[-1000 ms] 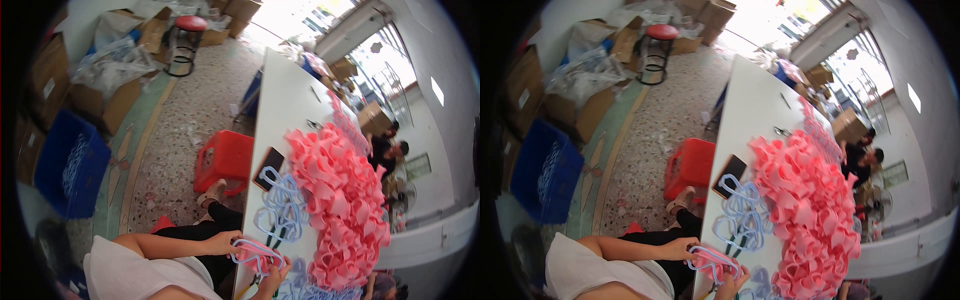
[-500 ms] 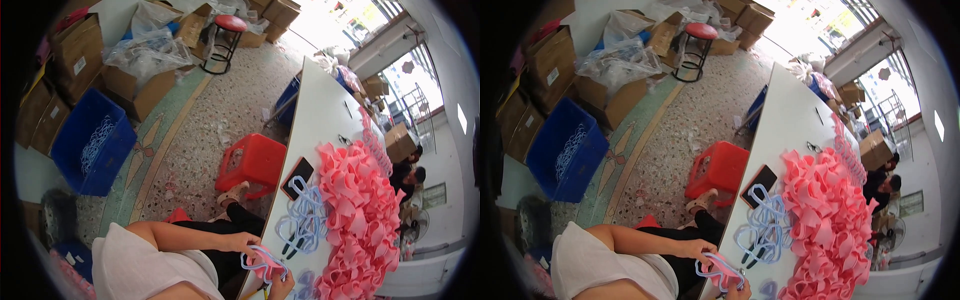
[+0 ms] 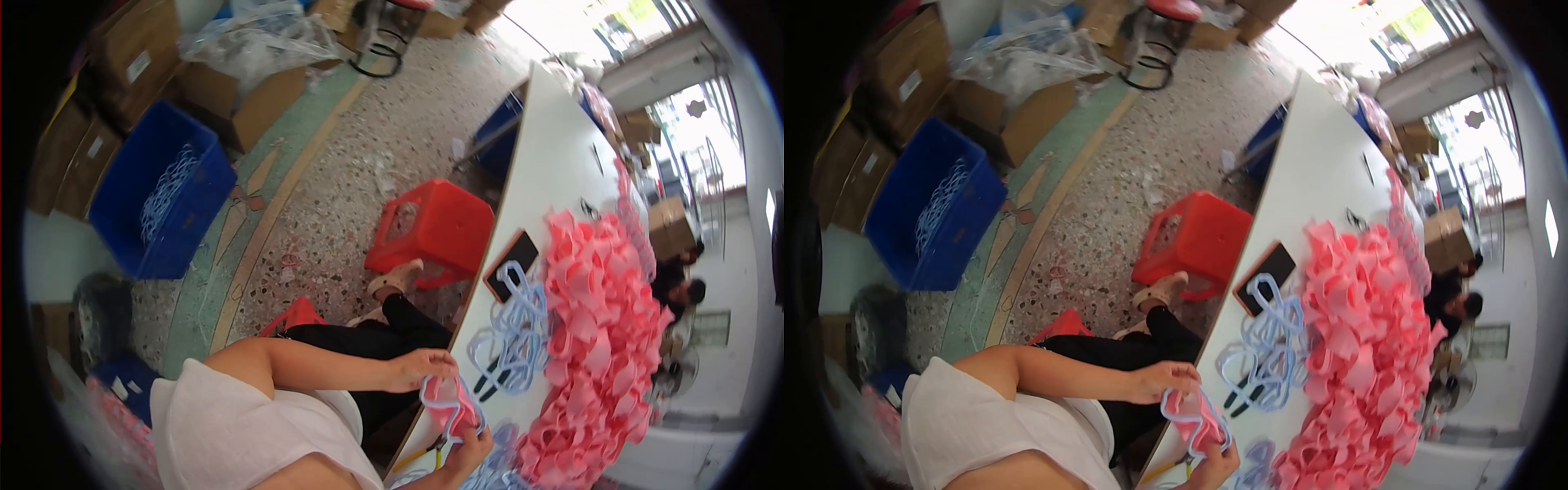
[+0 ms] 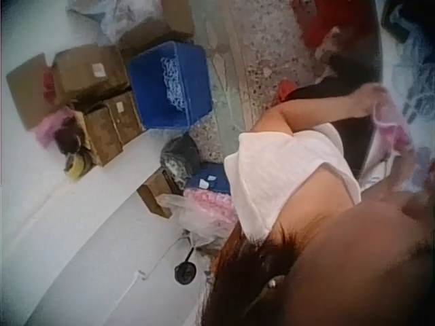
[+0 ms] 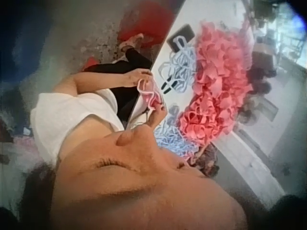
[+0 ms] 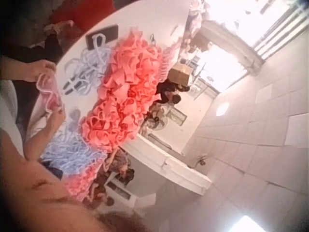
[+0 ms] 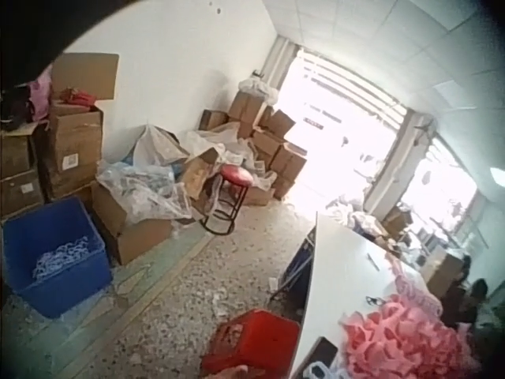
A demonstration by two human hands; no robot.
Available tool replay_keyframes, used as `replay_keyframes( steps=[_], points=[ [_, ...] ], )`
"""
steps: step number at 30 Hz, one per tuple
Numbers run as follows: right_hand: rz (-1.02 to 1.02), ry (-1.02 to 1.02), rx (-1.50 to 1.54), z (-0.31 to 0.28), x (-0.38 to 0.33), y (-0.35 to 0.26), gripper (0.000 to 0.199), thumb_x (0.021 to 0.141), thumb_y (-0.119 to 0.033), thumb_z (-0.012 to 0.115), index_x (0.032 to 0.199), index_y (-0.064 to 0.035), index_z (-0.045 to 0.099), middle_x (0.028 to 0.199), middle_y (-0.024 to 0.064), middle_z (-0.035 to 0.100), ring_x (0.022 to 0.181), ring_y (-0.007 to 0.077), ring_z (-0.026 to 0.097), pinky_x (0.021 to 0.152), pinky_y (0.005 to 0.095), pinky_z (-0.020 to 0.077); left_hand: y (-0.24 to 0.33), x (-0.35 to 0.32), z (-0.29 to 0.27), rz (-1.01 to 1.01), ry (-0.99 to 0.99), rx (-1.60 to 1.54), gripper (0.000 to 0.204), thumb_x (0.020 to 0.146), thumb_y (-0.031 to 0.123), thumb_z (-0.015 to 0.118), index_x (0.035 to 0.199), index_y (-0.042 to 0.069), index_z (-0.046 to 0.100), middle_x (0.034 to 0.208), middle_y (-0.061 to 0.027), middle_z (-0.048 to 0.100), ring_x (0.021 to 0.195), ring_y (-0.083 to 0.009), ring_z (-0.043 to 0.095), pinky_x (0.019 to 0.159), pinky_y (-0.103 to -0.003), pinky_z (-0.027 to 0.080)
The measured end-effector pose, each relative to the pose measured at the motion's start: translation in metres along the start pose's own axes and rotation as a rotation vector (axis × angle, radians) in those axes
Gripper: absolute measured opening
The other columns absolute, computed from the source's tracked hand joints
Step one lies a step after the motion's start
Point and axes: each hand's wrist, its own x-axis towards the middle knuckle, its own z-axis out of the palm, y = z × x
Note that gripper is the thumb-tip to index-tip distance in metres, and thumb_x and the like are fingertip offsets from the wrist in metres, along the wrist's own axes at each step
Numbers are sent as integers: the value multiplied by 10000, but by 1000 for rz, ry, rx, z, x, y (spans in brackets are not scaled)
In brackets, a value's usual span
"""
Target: The recorder is attaching fabric components and straps to pink swimming goggles at a manufacturing workstation.
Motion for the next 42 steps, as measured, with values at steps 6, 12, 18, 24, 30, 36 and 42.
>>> replay_keyframes(
  steps=[6, 12, 18, 24, 30, 36, 42],
  points=[
    [-79, 65, 171, 17, 18, -6, 383, 748, 31, 702, 1112, 56, 587, 1036, 91, 617, 964, 174, 594, 892, 297, 470, 17, 13, -5, 1, 12, -58, 131, 893, 143, 680, 955, 80, 583, 787, -18, 624, 634, -106, 614, 590, -256, 518],
    [-53, 197, -27, 24, 10, -13, 427, 803, 11, 683, 1206, 21, 542, 1045, 72, 597, 929, 144, 588, 812, 266, 483, 22, 16, 6, 26, 232, 291, 161, 901, 156, 668, 963, 65, 551, 765, -15, 569, 643, -91, 539, 591, -239, 451],
    [-160, 354, -660, 29, -3, -16, 383, 760, -25, 647, 1139, -61, 605, 852, 123, 670, 800, 270, 636, 705, 384, 499, 6, 8, -8, 289, 193, 880, 155, 927, 177, 642, 996, 54, 577, 858, 3, 542, 777, -87, 521, 703, -224, 429],
    [-323, 228, -697, 30, 3, -23, 351, 762, 17, 612, 1100, -72, 629, 956, 117, 635, 848, 297, 602, 769, 402, 485, 8, -1, 4, 522, 189, 1170, 135, 916, 157, 647, 981, 39, 663, 960, -46, 524, 838, -133, 510, 739, -260, 433],
    [-628, 11, -1024, 33, 23, -36, 335, 722, 65, 647, 1038, -45, 655, 904, 106, 596, 902, 288, 579, 754, 375, 497, 12, 5, 7, 619, 142, 1359, 160, 895, 141, 667, 1016, 37, 679, 915, -48, 515, 812, -139, 504, 725, -252, 429],
    [-603, -96, -821, 17, 34, -36, 287, 688, 78, 642, 950, -35, 674, 893, 113, 592, 857, 288, 588, 719, 378, 496, 26, -10, 29, 597, 31, 1417, 235, 816, 51, 730, 1047, 58, 692, 939, -54, 527, 808, -146, 519, 682, -261, 449],
    [-598, -244, -707, 6, 39, -37, 233, 700, 45, 694, 922, -18, 661, 870, 110, 580, 847, 281, 594, 701, 339, 501, 30, -3, 13, 741, -54, 1450, 292, 794, 30, 745, 1078, 83, 702, 921, -44, 562, 712, -127, 531, 611, -243, 457]
  ],
)
